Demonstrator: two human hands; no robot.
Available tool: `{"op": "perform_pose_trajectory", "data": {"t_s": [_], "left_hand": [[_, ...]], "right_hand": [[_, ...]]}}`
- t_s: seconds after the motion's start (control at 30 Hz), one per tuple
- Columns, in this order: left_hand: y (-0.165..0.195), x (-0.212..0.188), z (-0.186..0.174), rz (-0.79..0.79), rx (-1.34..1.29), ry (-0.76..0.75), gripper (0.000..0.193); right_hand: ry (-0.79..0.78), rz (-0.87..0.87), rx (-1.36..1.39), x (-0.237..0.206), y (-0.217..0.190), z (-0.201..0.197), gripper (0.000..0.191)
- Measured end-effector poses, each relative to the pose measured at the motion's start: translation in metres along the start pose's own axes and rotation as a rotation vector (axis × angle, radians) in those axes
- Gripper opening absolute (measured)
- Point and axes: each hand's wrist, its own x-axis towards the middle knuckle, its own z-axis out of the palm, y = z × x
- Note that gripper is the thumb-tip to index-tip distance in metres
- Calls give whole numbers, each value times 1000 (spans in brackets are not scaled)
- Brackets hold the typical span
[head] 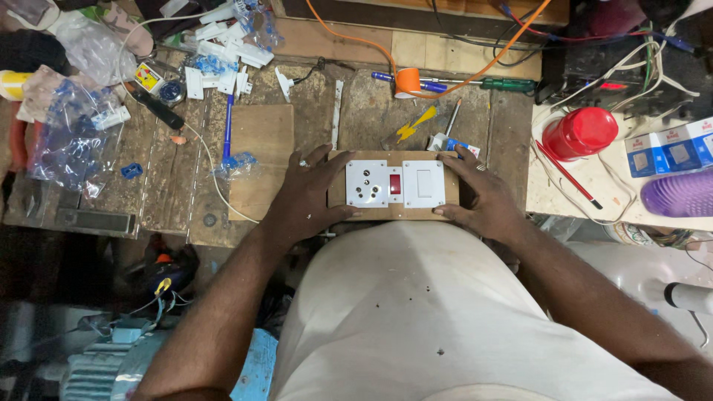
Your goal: The person places a white plastic switch plate onto a wooden board, then uses a yellow utility knife to trim the plate. They mark the board with a blue pen, remove the plate, and open a small box to retrieve another component. The person continues to handle the switch plate and box contents on the workbench.
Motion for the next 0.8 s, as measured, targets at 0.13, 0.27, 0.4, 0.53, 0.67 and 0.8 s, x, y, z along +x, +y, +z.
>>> {"op": "perform_pose_trajectory", "data": {"t_s": [0.13, 0.27, 0.4, 0.53, 0.67, 0.8], "left_hand": [[-1, 0, 0, -6, 18, -8, 99], [-1, -2, 1, -19, 12, 0, 97], [-3, -4, 2, -21, 15, 15, 98], [-7, -8, 5, -7, 17, 32, 97], [-10, -11, 7, -19, 24, 19, 97], [-7, -13, 4, 1, 40, 46, 94]], "right_hand": [[-16, 52, 15, -1, 2, -1, 93], [-38, 30, 31, -1, 2, 0, 91], [-46, 39, 14, 0, -1, 0, 92], [-22, -69, -60, 2, -5, 1, 97], [-53, -86, -138, 7, -7, 1, 94], [-70, -9, -36, 9, 0, -1, 90]]}}
